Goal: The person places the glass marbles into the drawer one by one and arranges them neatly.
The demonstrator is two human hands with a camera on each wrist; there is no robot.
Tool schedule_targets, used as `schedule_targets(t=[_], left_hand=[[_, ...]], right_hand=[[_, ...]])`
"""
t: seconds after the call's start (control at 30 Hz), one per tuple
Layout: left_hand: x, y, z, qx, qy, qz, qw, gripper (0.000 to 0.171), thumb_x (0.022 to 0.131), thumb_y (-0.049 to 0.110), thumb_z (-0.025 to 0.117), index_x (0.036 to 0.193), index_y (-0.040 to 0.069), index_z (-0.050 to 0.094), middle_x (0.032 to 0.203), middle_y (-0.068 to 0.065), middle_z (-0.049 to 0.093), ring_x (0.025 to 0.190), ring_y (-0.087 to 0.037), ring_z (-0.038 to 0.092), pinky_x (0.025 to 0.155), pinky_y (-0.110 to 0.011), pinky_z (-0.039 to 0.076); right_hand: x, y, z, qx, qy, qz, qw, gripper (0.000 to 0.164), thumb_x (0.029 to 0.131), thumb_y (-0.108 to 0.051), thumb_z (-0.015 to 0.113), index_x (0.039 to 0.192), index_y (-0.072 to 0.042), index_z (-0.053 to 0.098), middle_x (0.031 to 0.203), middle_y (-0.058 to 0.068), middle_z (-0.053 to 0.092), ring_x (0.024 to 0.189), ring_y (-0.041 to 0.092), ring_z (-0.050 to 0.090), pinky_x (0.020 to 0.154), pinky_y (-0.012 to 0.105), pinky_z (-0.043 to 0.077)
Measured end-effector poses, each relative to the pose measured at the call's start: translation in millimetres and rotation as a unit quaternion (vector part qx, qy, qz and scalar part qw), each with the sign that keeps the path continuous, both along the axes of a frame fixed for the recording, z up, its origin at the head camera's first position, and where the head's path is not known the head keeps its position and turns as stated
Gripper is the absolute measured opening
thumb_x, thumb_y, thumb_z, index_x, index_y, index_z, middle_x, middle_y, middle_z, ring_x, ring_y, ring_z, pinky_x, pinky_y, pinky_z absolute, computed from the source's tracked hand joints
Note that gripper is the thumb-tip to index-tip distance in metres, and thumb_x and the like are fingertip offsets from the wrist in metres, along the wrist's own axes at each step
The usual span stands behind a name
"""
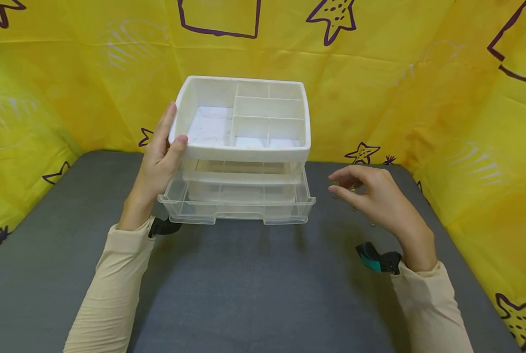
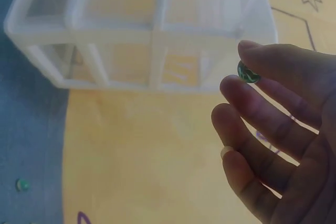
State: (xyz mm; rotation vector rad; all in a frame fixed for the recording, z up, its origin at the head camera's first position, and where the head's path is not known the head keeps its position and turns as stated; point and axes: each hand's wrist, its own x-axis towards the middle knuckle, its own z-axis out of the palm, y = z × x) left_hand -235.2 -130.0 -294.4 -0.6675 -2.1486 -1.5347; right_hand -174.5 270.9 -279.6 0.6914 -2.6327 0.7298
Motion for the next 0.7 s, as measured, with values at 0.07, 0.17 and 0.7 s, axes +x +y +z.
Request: schedule_targets(t=[0.07, 0.17, 0.7], left_hand=[[-0.1, 0, 0.1, -0.001, 0.0, 0.001, 1.0, 0.064, 0.102, 0.01, 0.051, 0.159, 0.014, 0.021, 0.167, 0.002, 0.015, 0.153, -0.011, 0.016, 0.125, -0.037, 0.019], [-0.1, -1, 0.2, -0.004, -0.001, 0.001, 1.0, 0.064, 0.102, 0.01, 0.051, 0.159, 0.014, 0.021, 0.167, 0.002, 0.015, 0.153, -0.01, 0.015, 0.125, -0.037, 0.018], [0.2, 0, 0.4, -0.007, -0.003, 0.006, 1.0, 0.063, 0.103, 0.013, 0.05, 0.159, 0.015, 0.022, 0.167, 0.003, 0.016, 0.152, -0.01, 0.017, 0.124, -0.04, 0.021]], right_hand=[[-0.4, -2, 2.7, -0.001, 0.009, 0.007, 1.0, 0.019, 0.083, -0.008, 0.079, 0.101, -0.013, 0.075, 0.087, -0.002, 0.074, 0.073, -0.006, 0.06, 0.069, 0.007, 0.046], [-0.9, -5, 6.6, 0.001, 0.023, 0.016, 1.0, 0.02, 0.082, -0.007, 0.08, 0.101, -0.012, 0.075, 0.087, -0.002, 0.074, 0.075, -0.007, 0.059, 0.069, 0.007, 0.046], [-7.9, -20, 21.7, 0.001, 0.055, 0.063, 0.997, 0.024, 0.079, -0.005, 0.081, 0.101, -0.013, 0.075, 0.089, -0.004, 0.073, 0.079, -0.008, 0.057, 0.073, 0.007, 0.045]])
